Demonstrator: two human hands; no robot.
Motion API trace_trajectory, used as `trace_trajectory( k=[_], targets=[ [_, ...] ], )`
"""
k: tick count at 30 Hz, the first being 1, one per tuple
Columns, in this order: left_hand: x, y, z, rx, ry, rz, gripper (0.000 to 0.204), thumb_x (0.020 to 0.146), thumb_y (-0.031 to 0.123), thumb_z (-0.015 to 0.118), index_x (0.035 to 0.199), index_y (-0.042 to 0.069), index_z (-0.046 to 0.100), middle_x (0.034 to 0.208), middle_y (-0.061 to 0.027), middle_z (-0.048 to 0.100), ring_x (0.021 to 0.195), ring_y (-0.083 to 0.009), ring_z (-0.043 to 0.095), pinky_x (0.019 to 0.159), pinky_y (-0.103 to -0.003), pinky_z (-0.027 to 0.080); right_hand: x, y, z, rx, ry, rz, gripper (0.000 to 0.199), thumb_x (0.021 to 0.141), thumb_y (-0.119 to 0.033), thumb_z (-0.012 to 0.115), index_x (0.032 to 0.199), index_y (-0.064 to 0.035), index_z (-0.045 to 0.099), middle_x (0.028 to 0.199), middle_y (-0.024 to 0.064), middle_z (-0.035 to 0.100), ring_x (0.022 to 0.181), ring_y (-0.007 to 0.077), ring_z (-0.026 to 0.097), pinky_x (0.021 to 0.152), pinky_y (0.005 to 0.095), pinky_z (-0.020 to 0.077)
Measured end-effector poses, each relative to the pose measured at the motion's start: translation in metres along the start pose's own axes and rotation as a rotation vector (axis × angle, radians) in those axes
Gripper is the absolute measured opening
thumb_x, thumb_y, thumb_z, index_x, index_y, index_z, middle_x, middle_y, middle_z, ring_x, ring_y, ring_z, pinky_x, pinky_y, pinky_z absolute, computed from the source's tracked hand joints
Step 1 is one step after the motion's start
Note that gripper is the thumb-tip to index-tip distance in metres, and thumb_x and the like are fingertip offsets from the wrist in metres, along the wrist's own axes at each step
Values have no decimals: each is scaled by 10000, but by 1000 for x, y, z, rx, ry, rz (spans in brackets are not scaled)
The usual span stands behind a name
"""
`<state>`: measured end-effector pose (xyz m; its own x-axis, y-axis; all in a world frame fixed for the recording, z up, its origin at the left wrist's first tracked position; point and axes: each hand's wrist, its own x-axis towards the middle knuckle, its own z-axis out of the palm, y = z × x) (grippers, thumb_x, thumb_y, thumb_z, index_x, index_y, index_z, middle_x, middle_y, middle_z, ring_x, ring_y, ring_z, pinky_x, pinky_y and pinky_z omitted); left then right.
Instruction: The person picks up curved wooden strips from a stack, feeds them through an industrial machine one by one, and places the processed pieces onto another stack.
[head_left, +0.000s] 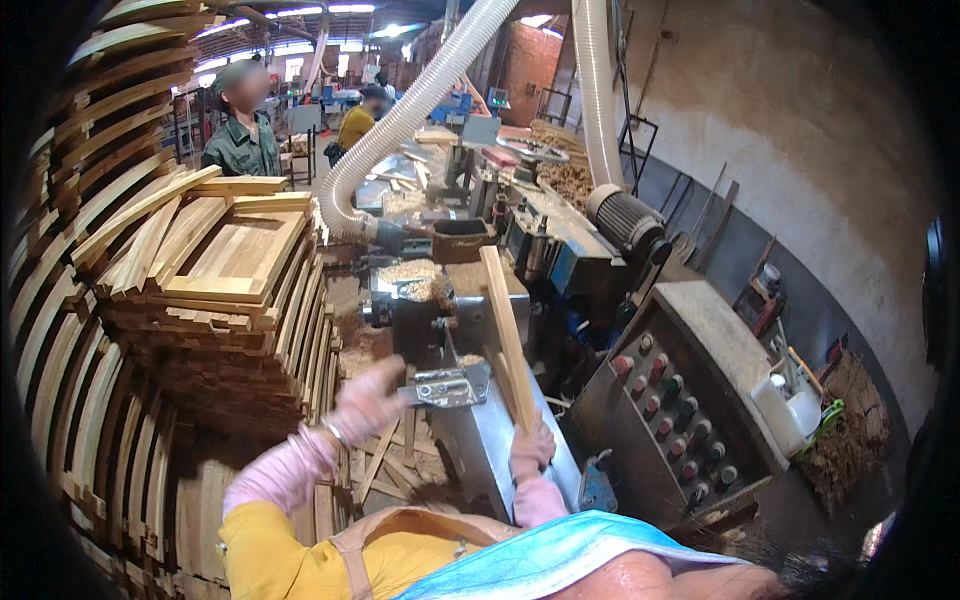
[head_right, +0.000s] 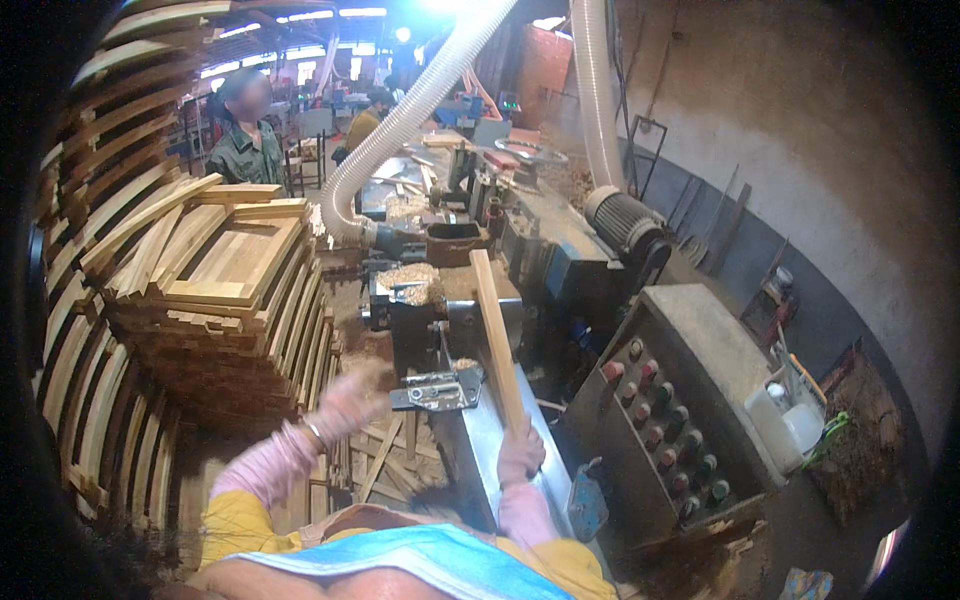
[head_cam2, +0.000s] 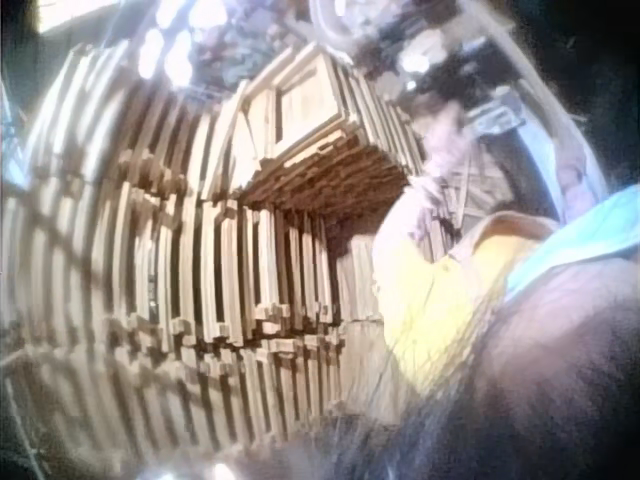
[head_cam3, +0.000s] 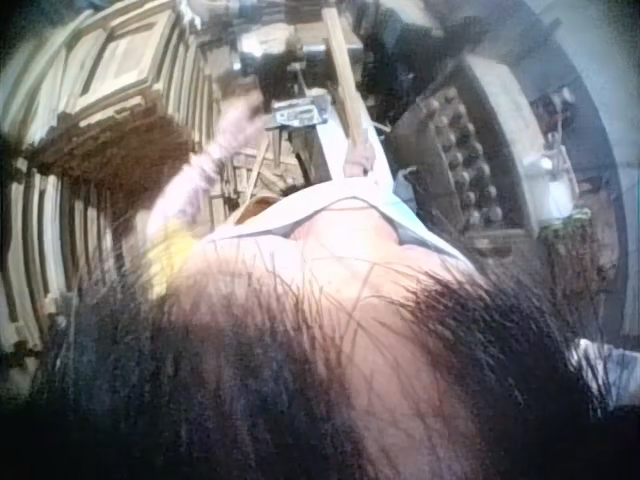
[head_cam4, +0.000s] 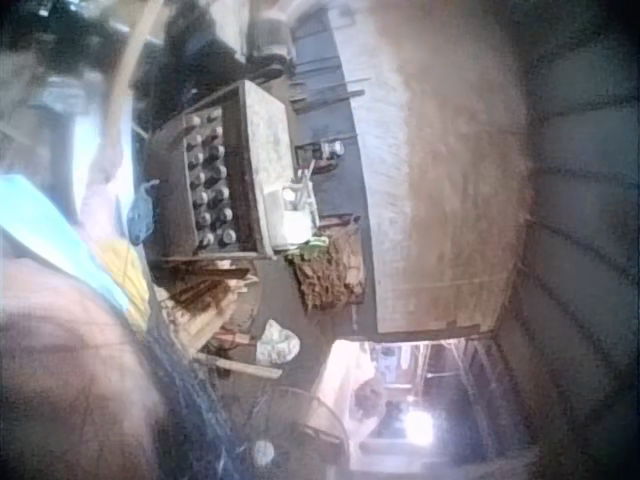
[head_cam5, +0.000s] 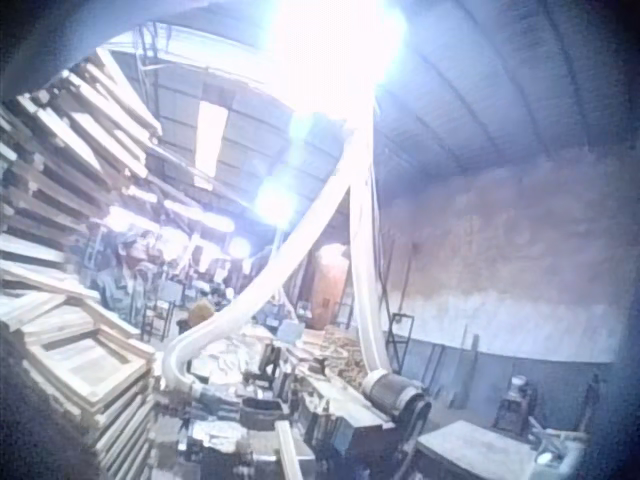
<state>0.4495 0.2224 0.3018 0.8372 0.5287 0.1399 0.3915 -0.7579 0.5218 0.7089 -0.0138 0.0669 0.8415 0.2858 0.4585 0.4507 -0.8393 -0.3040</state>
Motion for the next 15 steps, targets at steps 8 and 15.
trace_trajectory(
  k=[8,15],
  targets=[
    [67,-139,-227,652,533,-265,745,895,479,728,1492,85,517,1481,-139,583,1367,-311,555,1148,-413,455,-84,47,-83,-44,-183,-18,365,878,-406,713,1143,-167,634,880,131,713,846,409,686,759,548,525],
    [78,-206,-306,991,283,-857,614,875,342,753,1416,123,563,1405,-150,625,1333,-300,596,1042,-462,540,-202,123,-204,-257,-422,151,622,822,-437,757,1371,-172,635,1074,155,691,1020,361,643,857,533,509]
  ],
)
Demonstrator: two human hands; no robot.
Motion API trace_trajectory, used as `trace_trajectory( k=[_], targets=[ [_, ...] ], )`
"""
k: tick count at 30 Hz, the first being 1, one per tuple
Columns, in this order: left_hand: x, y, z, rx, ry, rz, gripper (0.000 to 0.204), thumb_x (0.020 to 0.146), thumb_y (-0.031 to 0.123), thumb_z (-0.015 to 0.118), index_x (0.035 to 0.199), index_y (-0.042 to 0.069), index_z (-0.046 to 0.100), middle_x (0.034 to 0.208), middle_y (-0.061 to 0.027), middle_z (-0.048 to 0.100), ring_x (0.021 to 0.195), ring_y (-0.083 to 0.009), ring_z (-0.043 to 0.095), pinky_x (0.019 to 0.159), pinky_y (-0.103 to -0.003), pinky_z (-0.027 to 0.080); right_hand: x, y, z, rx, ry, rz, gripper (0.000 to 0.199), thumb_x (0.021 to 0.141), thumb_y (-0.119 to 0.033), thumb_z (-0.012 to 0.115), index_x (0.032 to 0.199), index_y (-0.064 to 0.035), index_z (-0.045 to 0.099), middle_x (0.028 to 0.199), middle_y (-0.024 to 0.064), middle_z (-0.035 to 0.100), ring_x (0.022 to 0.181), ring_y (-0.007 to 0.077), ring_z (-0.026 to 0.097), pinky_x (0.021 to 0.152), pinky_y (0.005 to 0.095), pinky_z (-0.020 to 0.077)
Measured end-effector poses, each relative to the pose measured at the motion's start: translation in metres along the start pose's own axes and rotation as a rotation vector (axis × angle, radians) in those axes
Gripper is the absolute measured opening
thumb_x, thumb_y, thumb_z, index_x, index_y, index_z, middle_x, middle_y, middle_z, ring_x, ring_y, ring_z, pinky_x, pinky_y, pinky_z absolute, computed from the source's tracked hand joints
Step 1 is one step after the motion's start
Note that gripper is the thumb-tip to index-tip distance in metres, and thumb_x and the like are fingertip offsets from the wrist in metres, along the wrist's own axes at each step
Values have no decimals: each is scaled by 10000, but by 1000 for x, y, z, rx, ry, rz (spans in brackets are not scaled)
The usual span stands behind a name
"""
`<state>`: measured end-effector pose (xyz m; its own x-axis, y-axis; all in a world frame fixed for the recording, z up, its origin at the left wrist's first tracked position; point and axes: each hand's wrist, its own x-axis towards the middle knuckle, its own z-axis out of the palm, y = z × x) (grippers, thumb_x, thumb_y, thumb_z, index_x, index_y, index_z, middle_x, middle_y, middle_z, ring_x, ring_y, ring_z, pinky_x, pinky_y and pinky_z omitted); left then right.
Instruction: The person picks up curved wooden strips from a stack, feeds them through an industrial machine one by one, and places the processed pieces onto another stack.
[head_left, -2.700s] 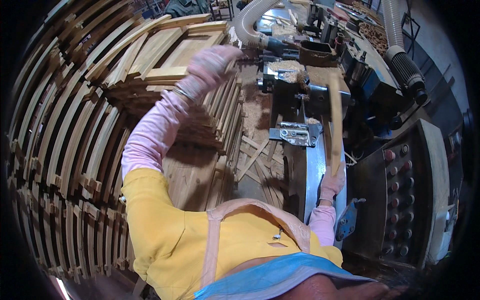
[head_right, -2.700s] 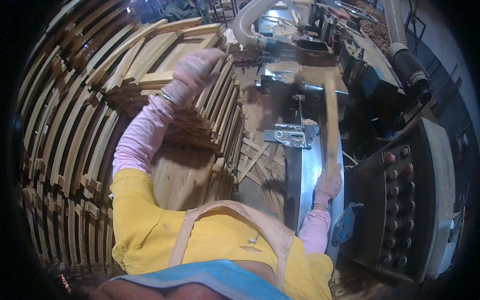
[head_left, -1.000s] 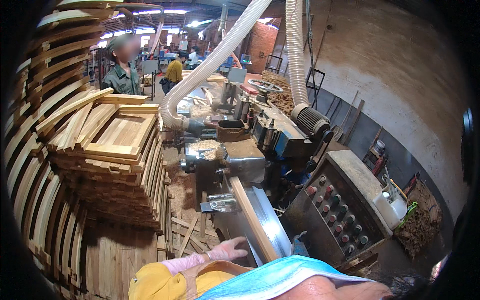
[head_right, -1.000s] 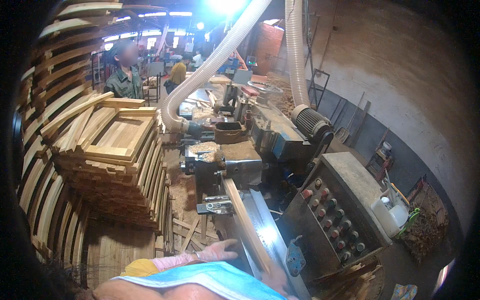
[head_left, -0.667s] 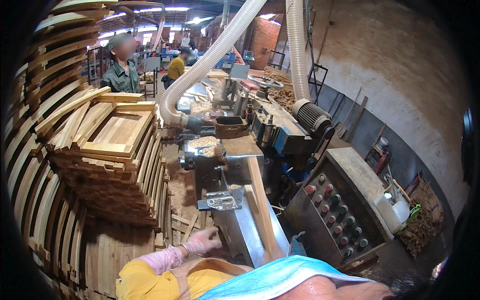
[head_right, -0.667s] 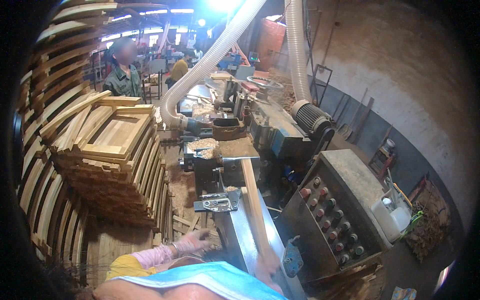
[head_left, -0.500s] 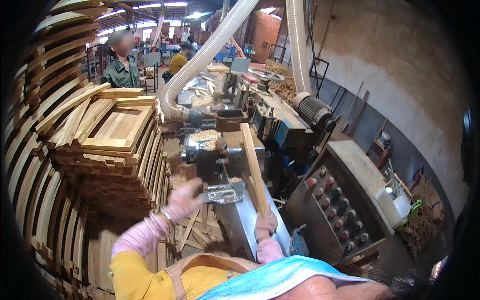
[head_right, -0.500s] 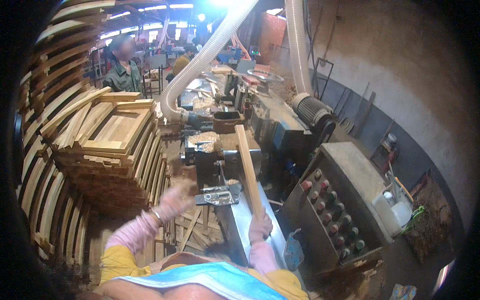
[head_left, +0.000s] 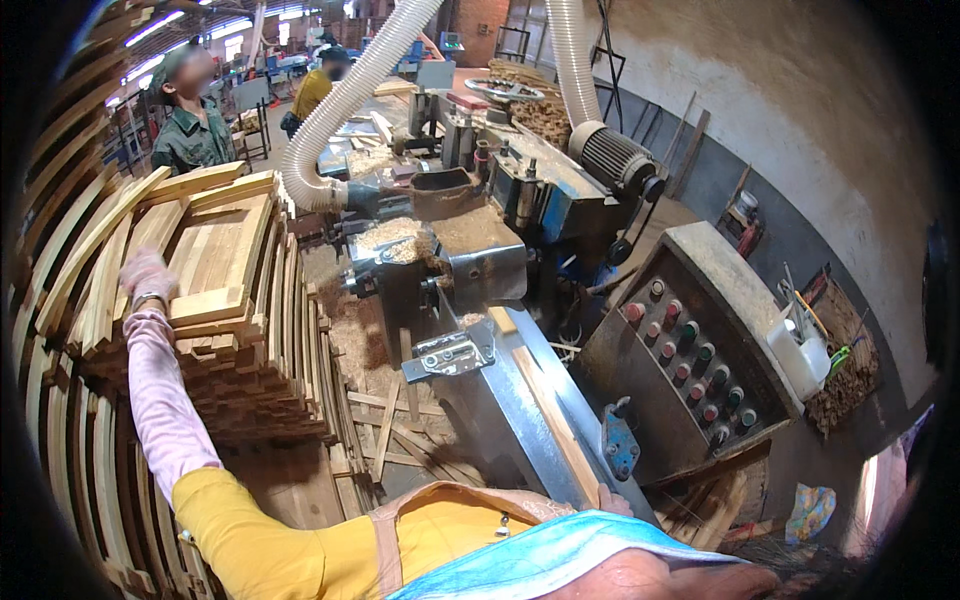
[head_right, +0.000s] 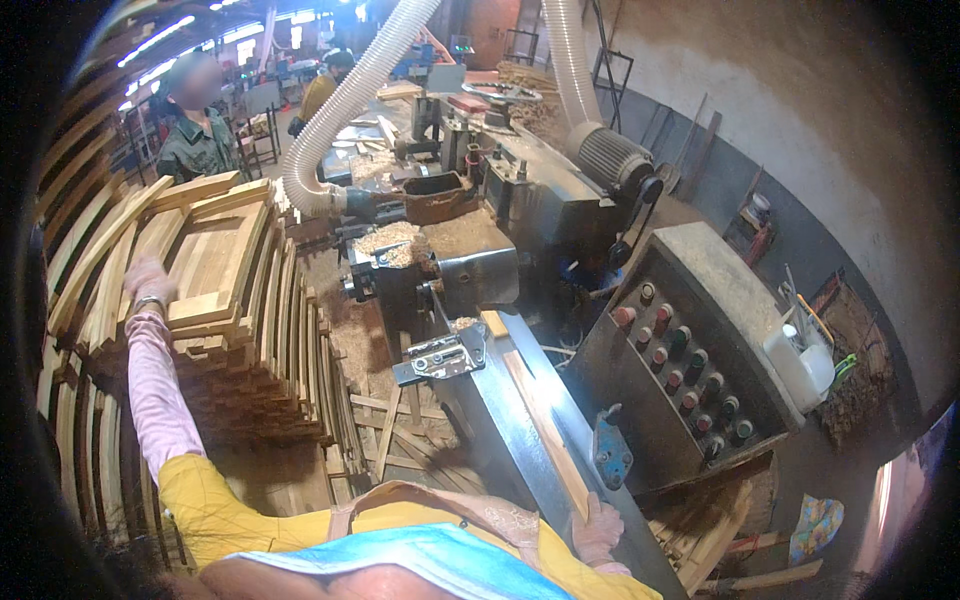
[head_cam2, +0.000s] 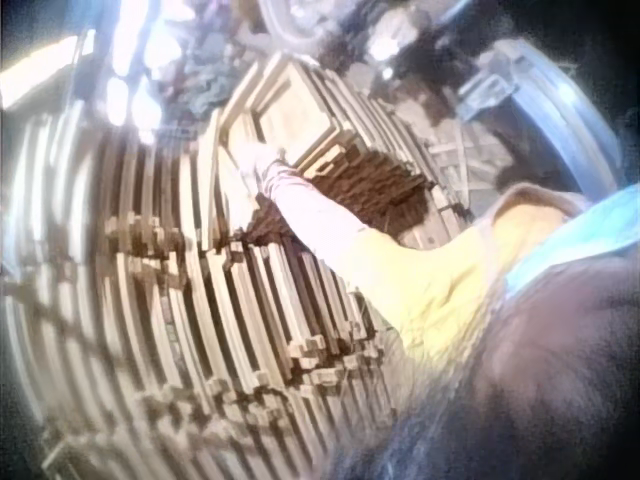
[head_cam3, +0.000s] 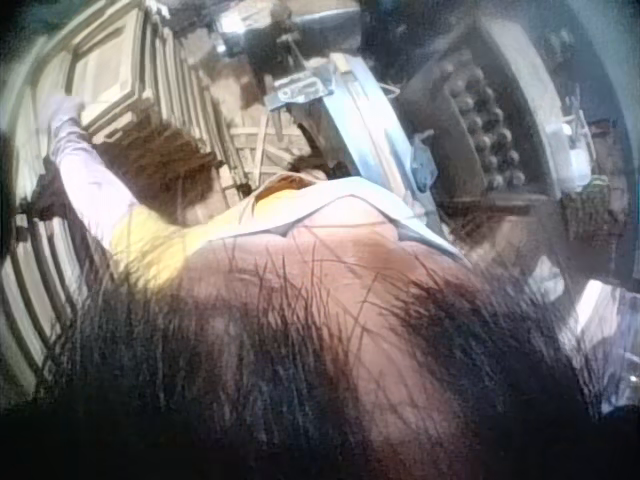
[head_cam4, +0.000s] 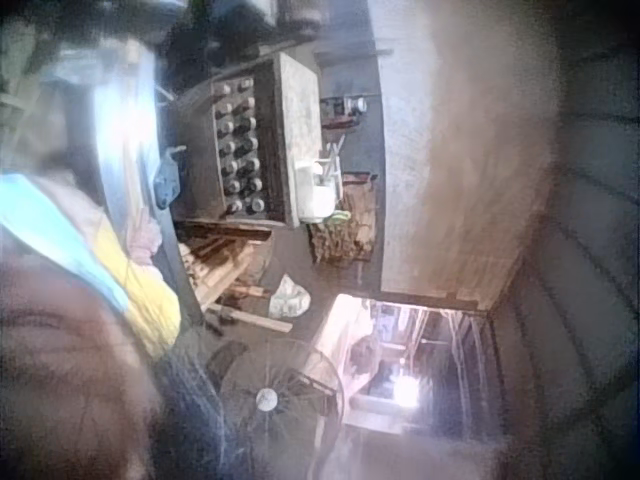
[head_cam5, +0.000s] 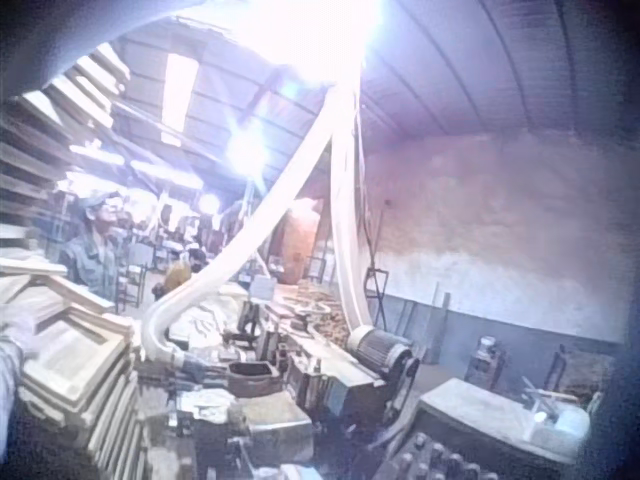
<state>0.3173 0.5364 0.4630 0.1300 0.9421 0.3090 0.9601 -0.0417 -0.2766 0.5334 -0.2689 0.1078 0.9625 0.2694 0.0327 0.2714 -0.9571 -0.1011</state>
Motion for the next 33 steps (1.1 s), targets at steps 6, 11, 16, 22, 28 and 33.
trace_trajectory(
  k=[6,11,16,22,28,33],
  targets=[
    [118,-35,113,80,222,-37,234,884,155,747,1117,137,732,1015,-93,784,950,-327,772,740,-447,635,97,-53,41,189,246,-244,541,814,-378,755,1294,-148,657,1116,115,690,1026,370,641,854,549,502],
    [66,-92,102,-39,340,57,110,838,56,679,913,104,744,937,-164,751,861,-376,750,714,-472,611,201,-149,45,112,510,-410,408,791,-317,767,1142,-136,664,1053,91,678,959,335,631,831,482,514],
    [-100,-89,-36,-14,125,75,361,845,93,695,1202,123,650,1064,-185,757,1014,-375,738,863,-481,592,259,-185,42,150,317,-476,354,784,-319,771,1040,-130,618,961,124,642,941,345,629,809,491,510],
    [-227,-108,-63,-255,342,414,402,765,36,714,1136,140,601,1012,-150,699,976,-412,681,824,-499,555,302,-290,-13,885,-99,-579,716,812,-340,834,1425,-63,589,1320,218,666,1235,416,607,1026,472,493],
    [-231,-21,-65,-181,693,1059,313,864,181,640,1170,118,619,1238,-82,652,1114,-263,650,931,-407,532,213,-351,-157,573,582,-1359,852,745,-364,880,1485,-119,535,1471,183,551,1365,400,510,1120,505,420],
    [-242,68,-55,-102,729,1463,327,876,206,655,1197,165,612,1263,-35,623,1142,-201,609,907,-362,514,206,-286,-112,486,245,-1293,756,719,-280,802,1415,-99,571,1253,175,667,1059,391,659,902,522,531]
  ],
)
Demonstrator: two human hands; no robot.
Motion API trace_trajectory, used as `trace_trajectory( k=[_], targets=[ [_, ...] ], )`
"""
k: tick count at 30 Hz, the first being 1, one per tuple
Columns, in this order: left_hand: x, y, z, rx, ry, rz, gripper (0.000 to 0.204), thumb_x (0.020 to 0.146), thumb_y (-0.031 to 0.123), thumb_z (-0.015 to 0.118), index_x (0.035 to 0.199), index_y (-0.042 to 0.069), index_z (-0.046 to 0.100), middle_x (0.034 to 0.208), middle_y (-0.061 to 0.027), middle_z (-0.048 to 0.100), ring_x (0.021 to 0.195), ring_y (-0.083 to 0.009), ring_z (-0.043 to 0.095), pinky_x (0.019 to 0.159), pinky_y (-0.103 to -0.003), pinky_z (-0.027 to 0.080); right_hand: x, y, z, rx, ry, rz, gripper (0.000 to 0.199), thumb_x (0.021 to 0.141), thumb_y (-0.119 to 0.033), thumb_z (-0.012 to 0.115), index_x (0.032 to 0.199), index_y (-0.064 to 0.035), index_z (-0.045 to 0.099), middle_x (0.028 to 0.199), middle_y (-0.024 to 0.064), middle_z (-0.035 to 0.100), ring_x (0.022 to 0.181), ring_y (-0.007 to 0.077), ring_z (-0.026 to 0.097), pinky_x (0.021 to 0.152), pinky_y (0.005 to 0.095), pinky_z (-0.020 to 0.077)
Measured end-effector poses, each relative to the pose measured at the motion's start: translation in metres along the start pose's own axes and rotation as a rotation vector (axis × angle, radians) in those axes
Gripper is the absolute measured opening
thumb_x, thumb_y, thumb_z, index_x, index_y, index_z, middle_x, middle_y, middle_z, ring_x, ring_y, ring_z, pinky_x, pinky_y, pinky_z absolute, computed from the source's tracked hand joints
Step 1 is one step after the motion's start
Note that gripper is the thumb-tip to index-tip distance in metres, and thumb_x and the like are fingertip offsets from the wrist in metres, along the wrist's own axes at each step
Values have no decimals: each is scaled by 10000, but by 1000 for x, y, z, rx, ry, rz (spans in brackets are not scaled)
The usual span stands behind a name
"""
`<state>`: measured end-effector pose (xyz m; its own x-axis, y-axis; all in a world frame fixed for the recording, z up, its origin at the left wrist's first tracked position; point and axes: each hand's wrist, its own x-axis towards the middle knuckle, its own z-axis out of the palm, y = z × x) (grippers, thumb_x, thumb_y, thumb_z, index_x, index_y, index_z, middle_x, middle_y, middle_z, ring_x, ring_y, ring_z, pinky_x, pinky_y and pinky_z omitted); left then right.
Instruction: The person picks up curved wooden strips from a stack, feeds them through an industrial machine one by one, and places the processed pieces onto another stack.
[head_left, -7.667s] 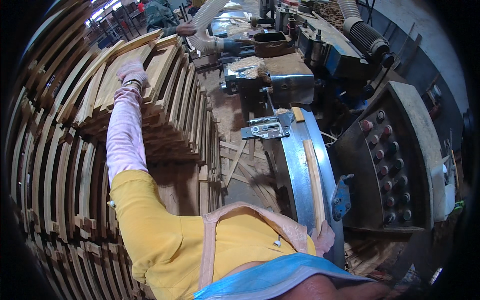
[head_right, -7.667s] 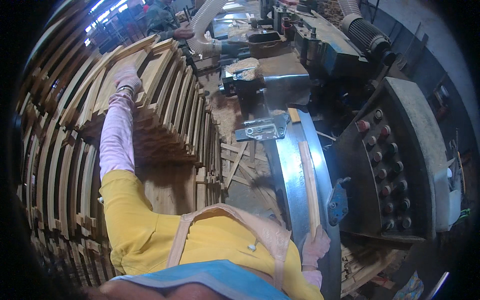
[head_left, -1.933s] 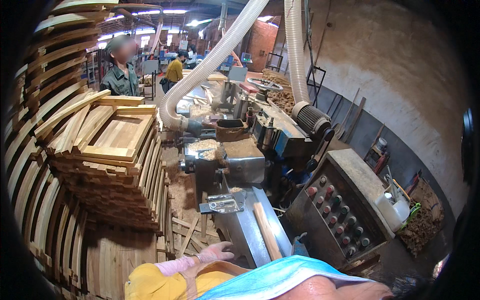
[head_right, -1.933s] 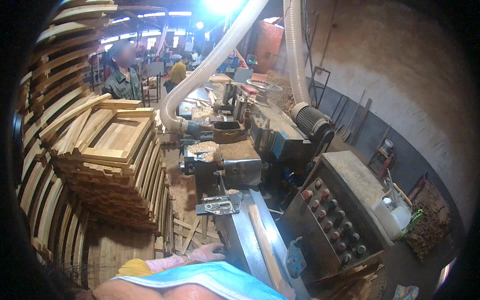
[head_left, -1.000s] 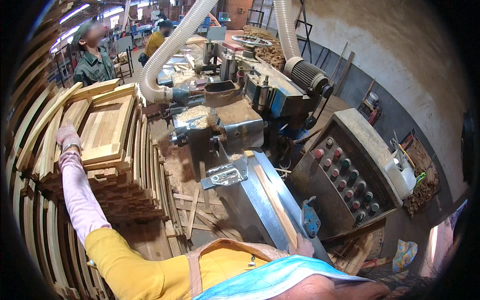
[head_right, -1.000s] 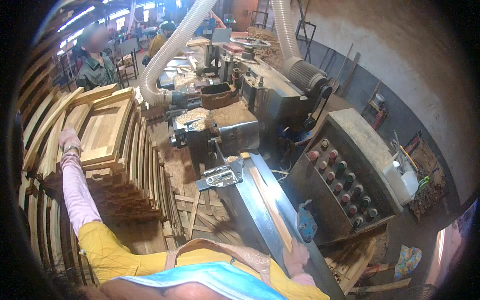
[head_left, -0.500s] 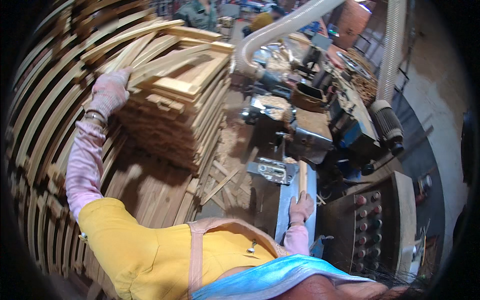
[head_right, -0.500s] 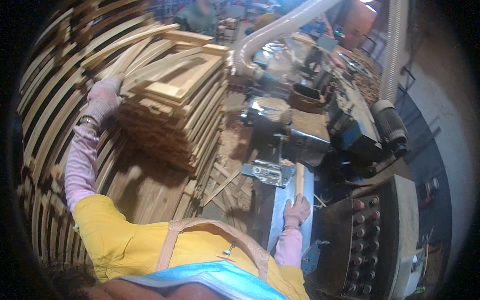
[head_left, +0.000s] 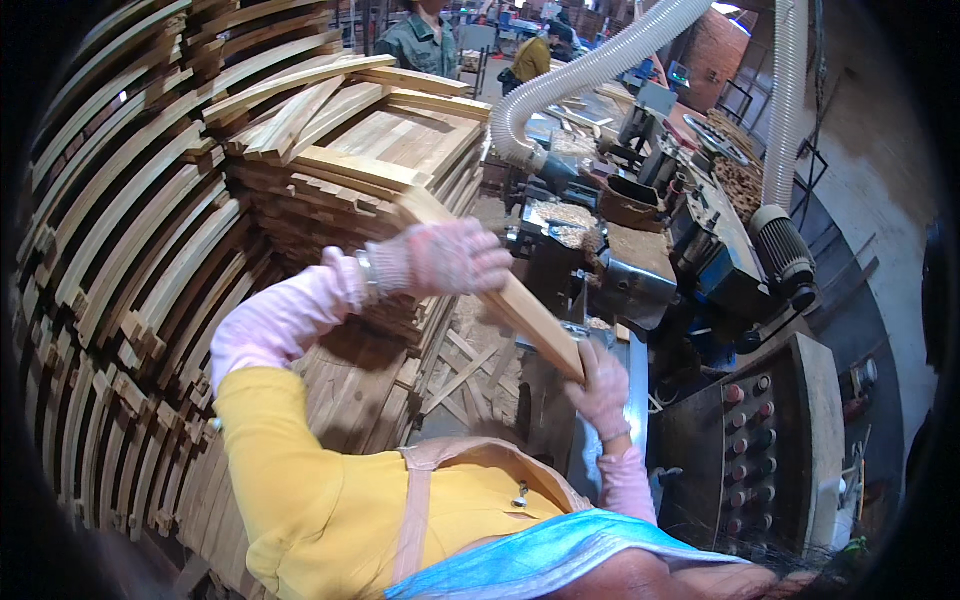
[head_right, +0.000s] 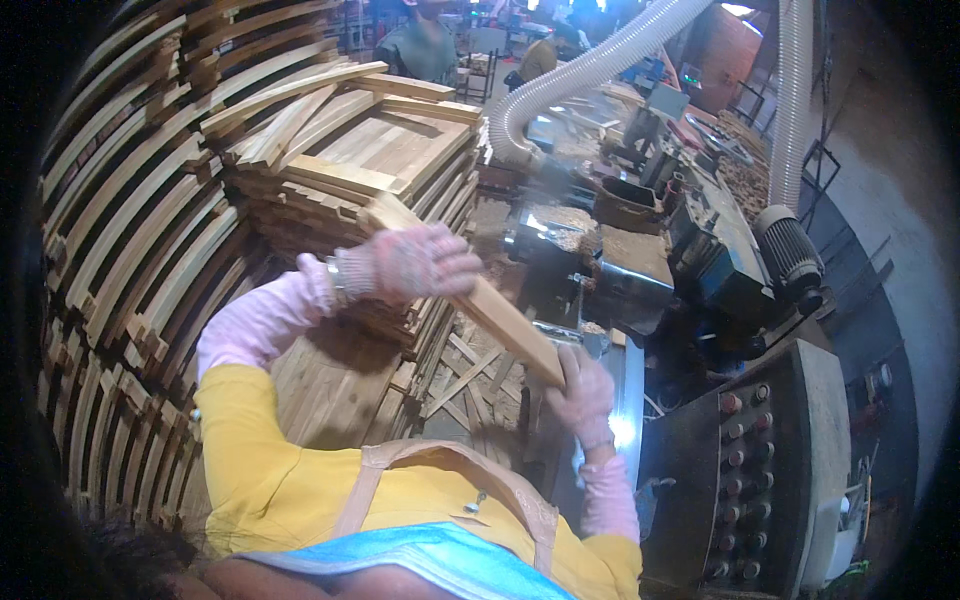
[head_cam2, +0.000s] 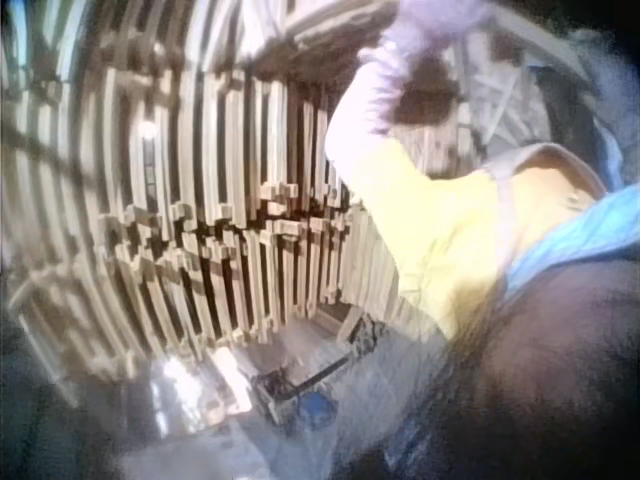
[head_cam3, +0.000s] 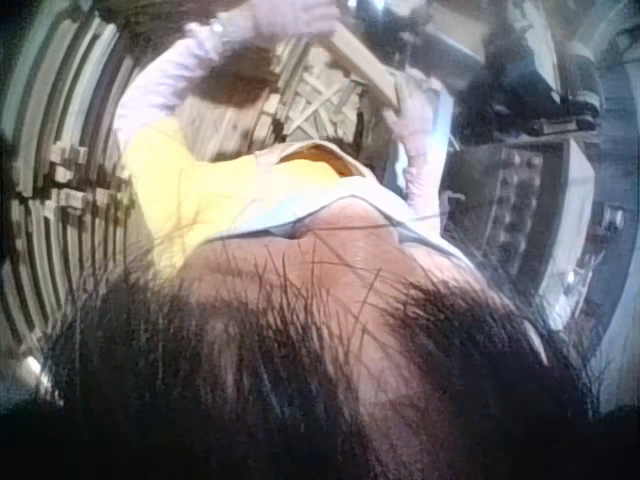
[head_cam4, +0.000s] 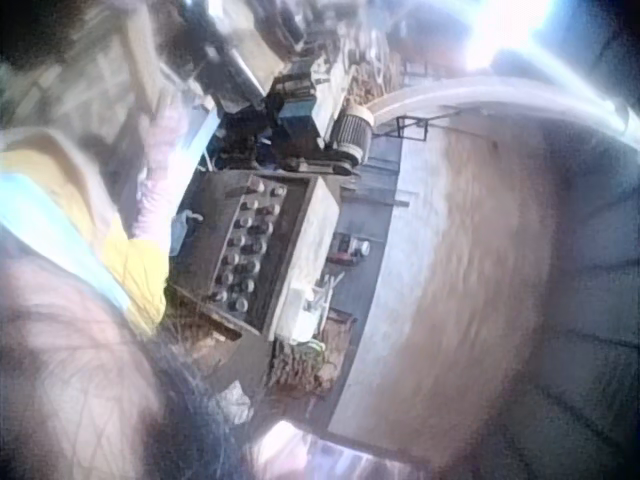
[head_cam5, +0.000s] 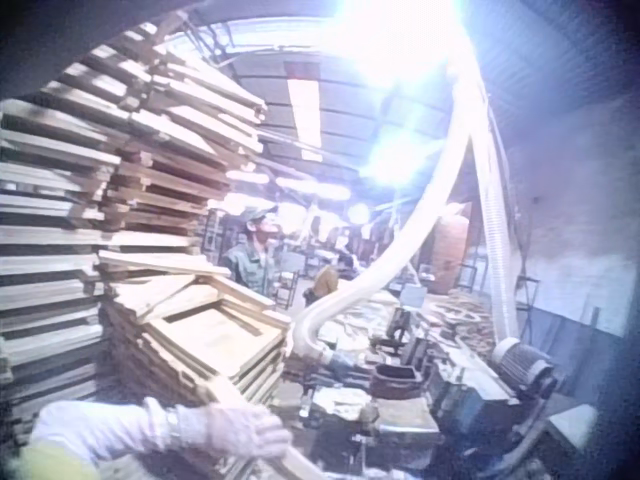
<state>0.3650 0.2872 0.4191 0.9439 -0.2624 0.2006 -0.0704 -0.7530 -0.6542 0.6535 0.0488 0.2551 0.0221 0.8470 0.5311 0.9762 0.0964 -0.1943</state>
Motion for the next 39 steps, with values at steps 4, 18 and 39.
trace_trajectory(
  k=[4,18,39],
  targets=[
    [78,40,45,-107,190,257,359,852,288,621,1190,168,599,1223,-66,639,1134,-232,608,1012,-456,461,-143,0,10,2,-219,455,773,763,-319,796,1443,-44,550,1144,215,680,995,433,646,855,542,523],
    [31,-70,50,-194,-130,-742,600,756,294,834,1269,129,570,1252,-122,597,1227,-316,568,1084,-470,440,-276,-10,37,-118,43,1275,710,855,-404,766,1453,-88,549,1080,175,698,1037,398,654,895,529,522],
    [-244,-208,26,-136,-706,-1779,603,914,192,614,1495,114,474,1465,-272,567,1373,-442,546,1161,-493,440,-307,-68,-17,-302,-368,1170,485,800,-259,822,1206,-87,617,1015,203,700,918,437,675,790,536,535]
  ],
)
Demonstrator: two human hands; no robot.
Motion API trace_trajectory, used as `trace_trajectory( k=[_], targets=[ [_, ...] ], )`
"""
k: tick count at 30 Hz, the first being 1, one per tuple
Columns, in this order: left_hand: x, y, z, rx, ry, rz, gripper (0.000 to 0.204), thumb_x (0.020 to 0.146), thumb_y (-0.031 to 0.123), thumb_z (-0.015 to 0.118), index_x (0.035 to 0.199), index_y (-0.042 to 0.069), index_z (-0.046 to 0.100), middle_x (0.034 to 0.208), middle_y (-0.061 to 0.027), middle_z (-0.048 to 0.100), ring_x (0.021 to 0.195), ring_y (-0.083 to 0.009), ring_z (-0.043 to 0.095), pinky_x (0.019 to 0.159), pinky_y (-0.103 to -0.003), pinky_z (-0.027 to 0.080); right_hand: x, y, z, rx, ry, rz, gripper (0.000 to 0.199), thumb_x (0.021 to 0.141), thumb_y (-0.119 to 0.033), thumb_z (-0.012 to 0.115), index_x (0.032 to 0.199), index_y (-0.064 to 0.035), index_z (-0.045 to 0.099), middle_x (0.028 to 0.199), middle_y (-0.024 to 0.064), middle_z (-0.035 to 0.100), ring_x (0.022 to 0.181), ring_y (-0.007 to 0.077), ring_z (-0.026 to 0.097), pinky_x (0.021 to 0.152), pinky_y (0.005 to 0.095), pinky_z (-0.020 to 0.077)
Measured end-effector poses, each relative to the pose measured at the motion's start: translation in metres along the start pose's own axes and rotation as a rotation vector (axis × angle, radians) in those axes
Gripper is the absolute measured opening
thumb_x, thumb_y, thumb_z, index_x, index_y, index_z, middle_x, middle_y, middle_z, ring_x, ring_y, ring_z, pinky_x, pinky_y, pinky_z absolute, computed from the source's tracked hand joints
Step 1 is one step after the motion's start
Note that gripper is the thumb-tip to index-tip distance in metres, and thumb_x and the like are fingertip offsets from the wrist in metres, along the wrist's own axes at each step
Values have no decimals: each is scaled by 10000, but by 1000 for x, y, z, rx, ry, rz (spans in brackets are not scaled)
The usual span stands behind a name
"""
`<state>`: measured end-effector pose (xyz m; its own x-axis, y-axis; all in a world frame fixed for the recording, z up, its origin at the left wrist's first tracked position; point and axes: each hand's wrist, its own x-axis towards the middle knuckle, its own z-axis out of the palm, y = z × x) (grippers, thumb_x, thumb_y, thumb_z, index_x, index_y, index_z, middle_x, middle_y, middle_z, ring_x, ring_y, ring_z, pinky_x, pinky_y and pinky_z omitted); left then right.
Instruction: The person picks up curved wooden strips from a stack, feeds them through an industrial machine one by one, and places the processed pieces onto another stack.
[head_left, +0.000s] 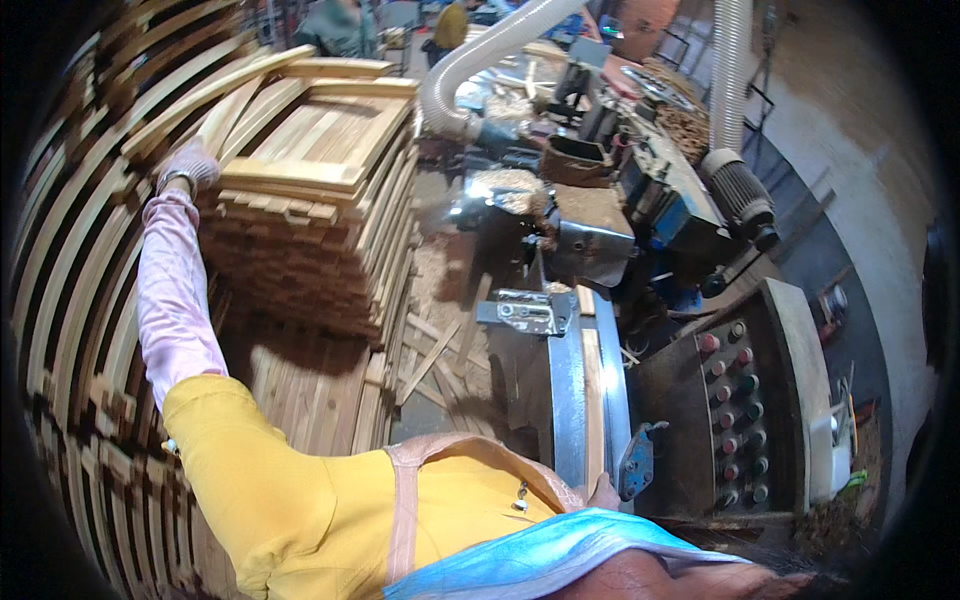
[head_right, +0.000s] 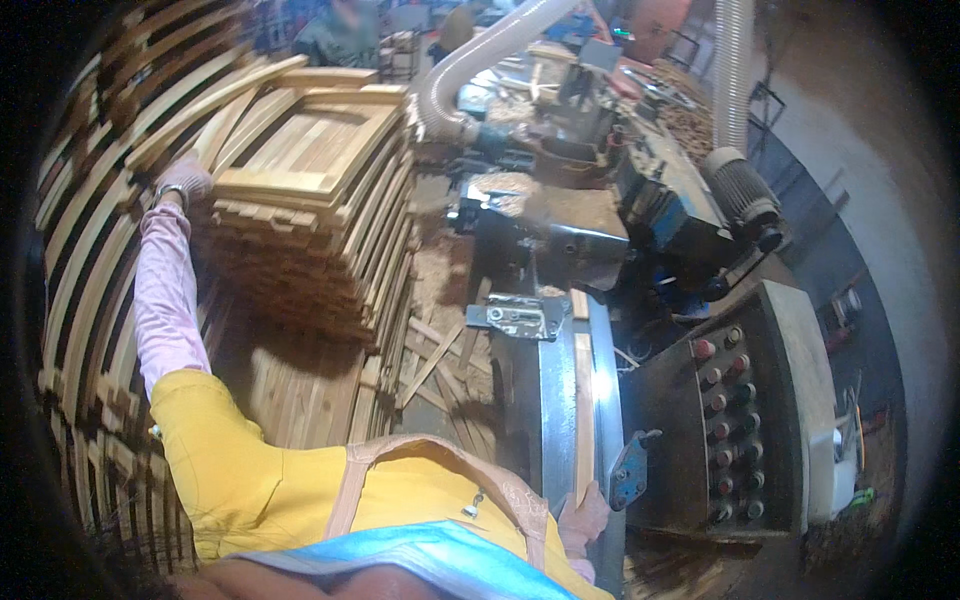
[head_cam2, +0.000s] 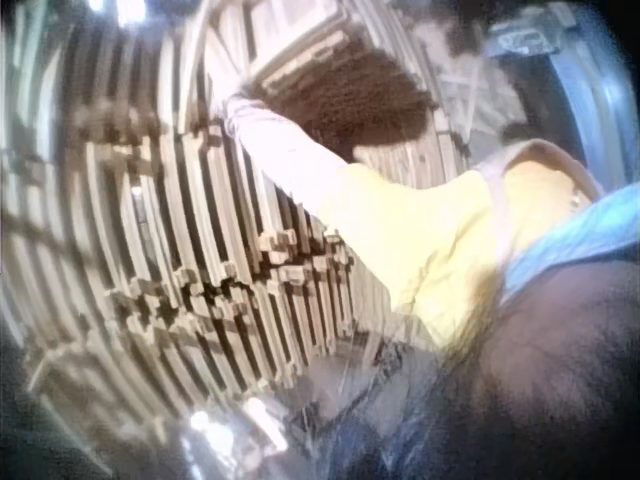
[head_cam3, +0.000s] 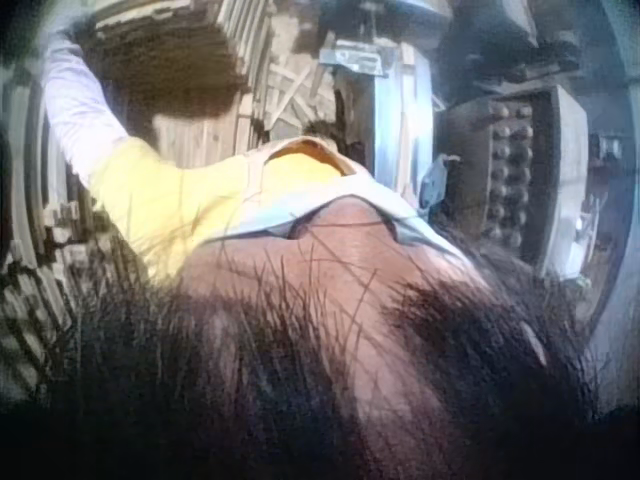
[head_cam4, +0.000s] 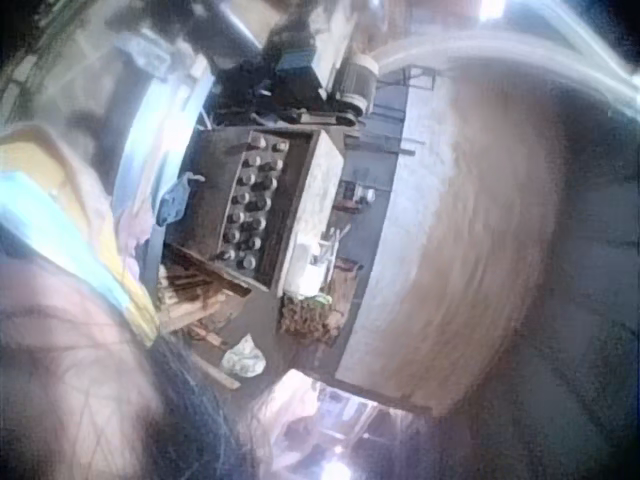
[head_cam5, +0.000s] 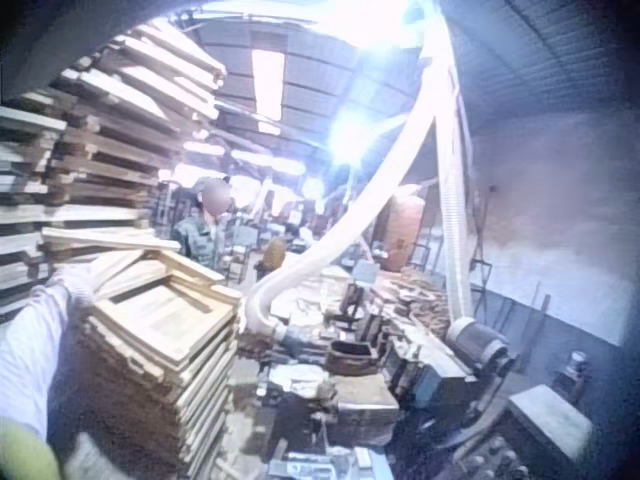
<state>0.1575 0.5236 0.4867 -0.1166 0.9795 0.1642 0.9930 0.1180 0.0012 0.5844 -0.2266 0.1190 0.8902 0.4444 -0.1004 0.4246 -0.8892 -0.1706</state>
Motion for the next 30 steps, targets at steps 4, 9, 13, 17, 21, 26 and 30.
trace_trajectory(
  k=[4,9,13,17,21,26,30],
  targets=[
    [-60,-35,-3,-64,2,-6,650,848,167,608,1488,150,499,1402,-283,608,1286,-482,598,1097,-510,489,16,-3,11,46,275,-170,400,854,-241,754,1203,-91,631,982,187,693,921,429,667,800,543,516],
    [-177,-76,9,-165,197,86,736,801,115,598,1526,101,476,1437,-246,588,1330,-441,564,1131,-457,464,118,-49,34,2,568,-385,272,933,-212,640,1183,-105,660,959,141,675,911,389,636,816,528,491],
    [-248,-86,73,-784,117,190,887,725,42,677,1558,-41,385,1538,-219,498,1412,-299,504,1198,-325,360,207,-105,30,-44,458,-315,250,906,-246,655,1128,-131,667,898,107,687,910,349,651,808,502,509],
    [-326,-8,159,-1620,-132,115,735,843,112,763,1503,11,456,990,-67,664,673,-140,609,575,-280,548,225,-175,3,184,73,-146,411,911,-272,696,1297,-130,696,1158,155,733,1060,371,674,928,464,527],
    [-408,103,207,-2017,-305,260,417,887,201,781,1247,27,665,978,-70,711,798,-131,680,637,-266,554,143,-289,-41,1029,-399,-852,542,1019,-238,628,1518,-54,522,1380,129,674,1256,206,630,1072,316,472],
    [-428,143,213,-1914,-523,410,417,860,100,713,1265,25,652,999,-14,711,875,-140,669,758,-301,553,77,-352,-70,1118,-971,-893,560,999,-236,650,1487,4,516,1018,42,682,846,130,616,766,276,519],
    [-412,137,221,-1892,-183,463,533,853,22,670,1376,34,570,1220,-53,693,1031,-132,655,845,-275,537,91,-309,-43,1312,-756,-643,390,931,-238,724,1224,-1,625,841,-30,586,683,60,517,601,243,442]
  ],
)
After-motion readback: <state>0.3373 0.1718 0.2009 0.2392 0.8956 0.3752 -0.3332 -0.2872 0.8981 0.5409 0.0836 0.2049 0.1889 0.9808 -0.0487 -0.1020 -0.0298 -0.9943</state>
